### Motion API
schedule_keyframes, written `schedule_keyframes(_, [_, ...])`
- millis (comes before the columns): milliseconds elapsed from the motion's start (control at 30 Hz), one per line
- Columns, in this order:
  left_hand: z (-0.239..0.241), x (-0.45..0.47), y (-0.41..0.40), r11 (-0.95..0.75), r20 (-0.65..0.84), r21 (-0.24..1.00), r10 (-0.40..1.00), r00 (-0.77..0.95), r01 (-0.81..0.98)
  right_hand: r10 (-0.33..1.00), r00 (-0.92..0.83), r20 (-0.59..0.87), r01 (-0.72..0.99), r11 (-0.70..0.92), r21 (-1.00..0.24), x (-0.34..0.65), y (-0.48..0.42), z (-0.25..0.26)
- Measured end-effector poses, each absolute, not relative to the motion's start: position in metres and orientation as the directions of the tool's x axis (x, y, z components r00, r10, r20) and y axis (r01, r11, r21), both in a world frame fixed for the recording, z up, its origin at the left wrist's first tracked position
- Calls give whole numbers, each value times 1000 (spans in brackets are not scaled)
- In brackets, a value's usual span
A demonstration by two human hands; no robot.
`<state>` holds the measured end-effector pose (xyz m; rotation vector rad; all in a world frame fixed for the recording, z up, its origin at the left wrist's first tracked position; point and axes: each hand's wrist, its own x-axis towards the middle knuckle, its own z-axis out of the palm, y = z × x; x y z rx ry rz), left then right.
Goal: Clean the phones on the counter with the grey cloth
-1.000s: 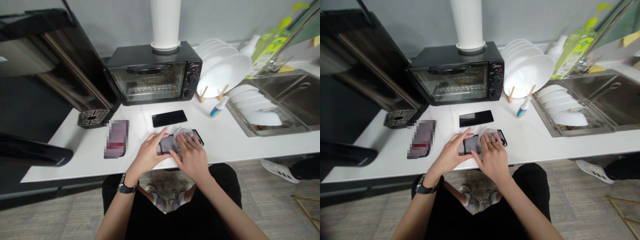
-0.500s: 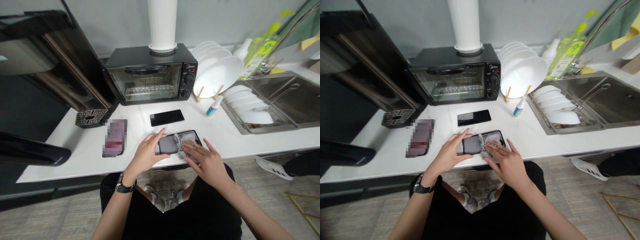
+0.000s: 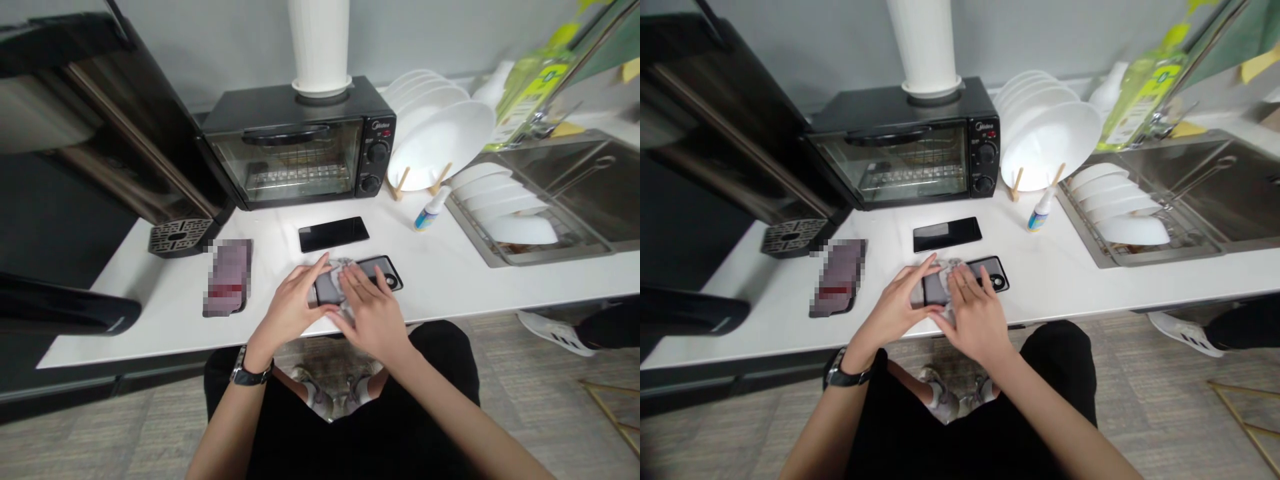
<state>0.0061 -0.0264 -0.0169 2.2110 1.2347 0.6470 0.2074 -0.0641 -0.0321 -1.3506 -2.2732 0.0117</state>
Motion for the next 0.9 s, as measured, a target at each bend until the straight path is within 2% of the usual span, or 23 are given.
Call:
schedule_keyframes(133, [-17,4,-29,-439,146,636,876,459,635,786,-489,379,707,611,-356,191,-72,-28])
schedule_keyframes(267, [-16,5,-32,-467,165,624,863,478,626,769,-522,369,676,637,-371,215,-81,-22])
schedule_keyframes(367, [-16,5,-34,-477,177,614,860,478,629,798,-485,358,742,592,-315,247,-87,-20])
schedule_keyframes(533, [-15,6,-35,-476,167,622,857,488,622,832,-402,383,866,481,-138,284,-87,-23])
schedule_keyframes(633, [-13,7,-35,-471,152,630,854,497,617,840,-374,393,889,445,-104,281,-85,-26])
schedule_keyframes(800, [-12,8,-33,-454,141,650,860,491,609,858,-274,435,912,376,-166,236,-75,-33])
schedule_keyframes(900, [-14,6,-30,-438,135,659,869,477,612,848,-300,438,868,433,-243,201,-70,-34])
